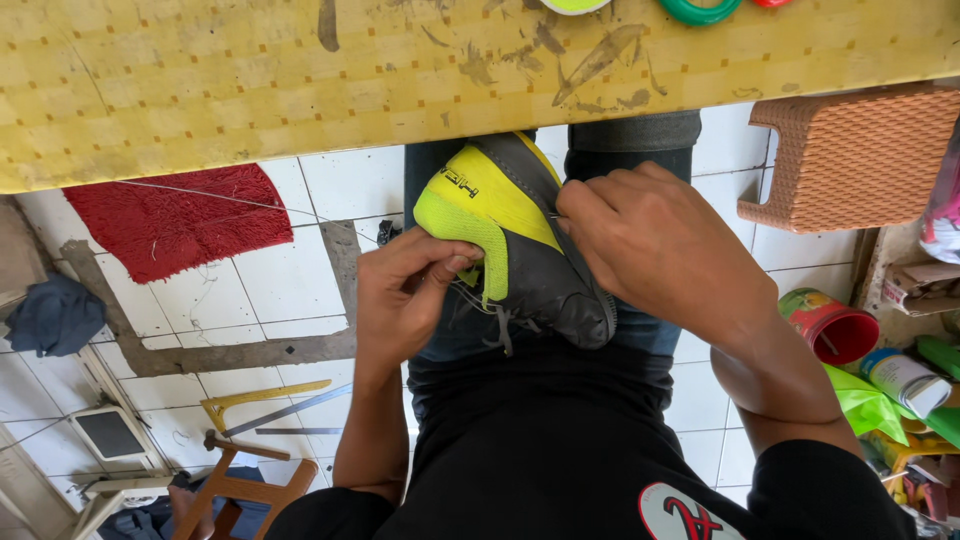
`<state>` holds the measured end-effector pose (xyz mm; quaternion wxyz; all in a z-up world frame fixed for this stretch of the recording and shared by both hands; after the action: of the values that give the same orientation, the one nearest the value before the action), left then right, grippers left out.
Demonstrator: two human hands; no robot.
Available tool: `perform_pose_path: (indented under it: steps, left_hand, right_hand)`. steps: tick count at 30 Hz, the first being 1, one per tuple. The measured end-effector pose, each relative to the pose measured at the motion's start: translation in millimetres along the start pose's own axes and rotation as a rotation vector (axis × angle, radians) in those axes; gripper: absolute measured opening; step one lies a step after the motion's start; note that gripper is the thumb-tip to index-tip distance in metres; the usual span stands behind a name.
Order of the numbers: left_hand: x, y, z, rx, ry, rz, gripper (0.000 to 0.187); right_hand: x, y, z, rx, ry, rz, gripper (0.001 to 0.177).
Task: The person is sewing a yellow and grey shoe using a needle and thread. They hold the shoe in their left hand and use their right hand to push the needle through the material and pull the thread tight.
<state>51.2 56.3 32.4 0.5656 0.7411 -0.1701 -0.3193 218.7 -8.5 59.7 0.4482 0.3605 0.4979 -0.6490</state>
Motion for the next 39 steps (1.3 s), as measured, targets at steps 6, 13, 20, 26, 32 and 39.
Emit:
perform_pose_path:
  steps: [6, 13, 20, 26, 32, 39]
  left_hand:
    - [22.6, -23.3, 4.1, -0.100, 0.020, 0.159, 0.011]
    - [38.4, -13.9, -5.5, -0.083, -0.124, 0.034, 0.024]
    - [38.3, -14.6, -6.9, -0.088, -0.137, 0.064, 0.037]
    - [32.6, -24.1, -5.9, -0.200, -0.023, 0.031, 0.024]
    - [27.6, -27.3, -14.1, -0.204, 0.064, 0.481, 0.018]
    - [38.3, -14.6, -14.6, -0.154, 0.073, 0.362, 0.025]
  right_hand:
    - [-2.9, -0.4, 1.1, 0.002, 0.024, -0.029, 0.016]
    - [-0.7, -2.1, 2.7, 0.002, 0.068, 0.047, 0.020]
    - [4.7, 2.1, 6.5, 0.072, 0.112, 0.056, 0.021]
    - [16.4, 17.5, 12.1, 0.087, 0.188, 0.068, 0.030]
    - [11.1, 69.8, 28.2, 0.270, 0.261, -0.146, 0.034]
    - [19.0, 52.6, 49.5, 0.434, 0.040, -0.521, 0.022]
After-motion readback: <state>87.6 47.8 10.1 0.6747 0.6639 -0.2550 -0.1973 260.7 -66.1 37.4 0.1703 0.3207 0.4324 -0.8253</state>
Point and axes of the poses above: each hand's wrist, its own z-axis away from the middle knuckle, its own x-axis out of the palm, y = z × x, the point moved 8 cm from there along -z, towards the middle knuckle, and after that the axes turned 13 degrees about x, right-handed, at the moved point
